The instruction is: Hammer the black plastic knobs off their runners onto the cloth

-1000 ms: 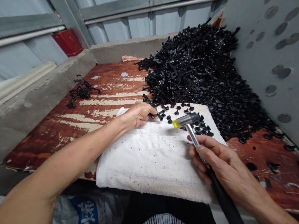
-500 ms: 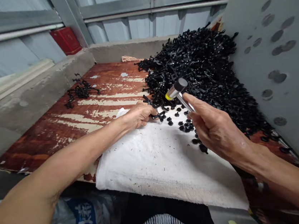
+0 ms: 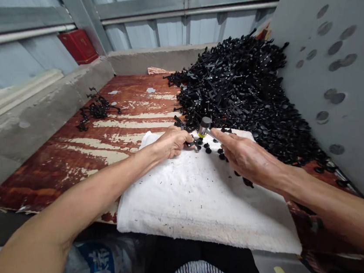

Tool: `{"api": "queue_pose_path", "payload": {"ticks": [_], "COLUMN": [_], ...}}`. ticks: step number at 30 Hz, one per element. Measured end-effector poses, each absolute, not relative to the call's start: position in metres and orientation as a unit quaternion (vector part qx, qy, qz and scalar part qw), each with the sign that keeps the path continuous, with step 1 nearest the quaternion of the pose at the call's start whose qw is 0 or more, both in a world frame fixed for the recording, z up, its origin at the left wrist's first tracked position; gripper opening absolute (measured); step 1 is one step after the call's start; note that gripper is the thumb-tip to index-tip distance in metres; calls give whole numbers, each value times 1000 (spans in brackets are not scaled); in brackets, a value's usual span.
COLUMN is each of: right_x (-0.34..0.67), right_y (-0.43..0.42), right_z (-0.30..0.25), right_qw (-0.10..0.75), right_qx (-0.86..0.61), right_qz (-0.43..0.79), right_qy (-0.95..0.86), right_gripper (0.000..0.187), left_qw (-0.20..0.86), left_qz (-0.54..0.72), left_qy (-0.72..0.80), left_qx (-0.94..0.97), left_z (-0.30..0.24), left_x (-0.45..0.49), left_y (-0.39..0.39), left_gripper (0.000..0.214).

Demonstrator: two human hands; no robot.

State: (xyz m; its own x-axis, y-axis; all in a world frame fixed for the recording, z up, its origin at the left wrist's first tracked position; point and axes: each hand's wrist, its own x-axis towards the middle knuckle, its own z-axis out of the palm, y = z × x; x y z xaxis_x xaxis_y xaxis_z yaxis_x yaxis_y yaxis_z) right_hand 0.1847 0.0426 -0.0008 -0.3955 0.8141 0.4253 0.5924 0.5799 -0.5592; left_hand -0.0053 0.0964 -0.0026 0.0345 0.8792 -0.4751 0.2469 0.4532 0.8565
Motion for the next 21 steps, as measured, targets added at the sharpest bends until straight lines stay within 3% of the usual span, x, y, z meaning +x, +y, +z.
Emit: {"api": "queue_pose_path", "payload": {"ticks": [5, 14, 21], "right_x": [186, 181, 165], "right_y": [42, 45, 49], "right_z": [-4, -3, 9], "right_qw": [317, 250, 360], "right_qx": [-465, -489, -556], "right_qz": [54, 118, 416], "right_qy": [-825, -828, -623], "right_gripper": [56, 50, 14], "left_qw": [579, 594, 672], "left_qz": [292, 324, 438], "left_qy": [615, 614, 527], "left_qx": [449, 406, 280], "left_z": [-10, -9, 9], "left_x": [-9, -5, 16], "left_y": [96, 92, 66], "left_gripper": [15, 18, 15]}}
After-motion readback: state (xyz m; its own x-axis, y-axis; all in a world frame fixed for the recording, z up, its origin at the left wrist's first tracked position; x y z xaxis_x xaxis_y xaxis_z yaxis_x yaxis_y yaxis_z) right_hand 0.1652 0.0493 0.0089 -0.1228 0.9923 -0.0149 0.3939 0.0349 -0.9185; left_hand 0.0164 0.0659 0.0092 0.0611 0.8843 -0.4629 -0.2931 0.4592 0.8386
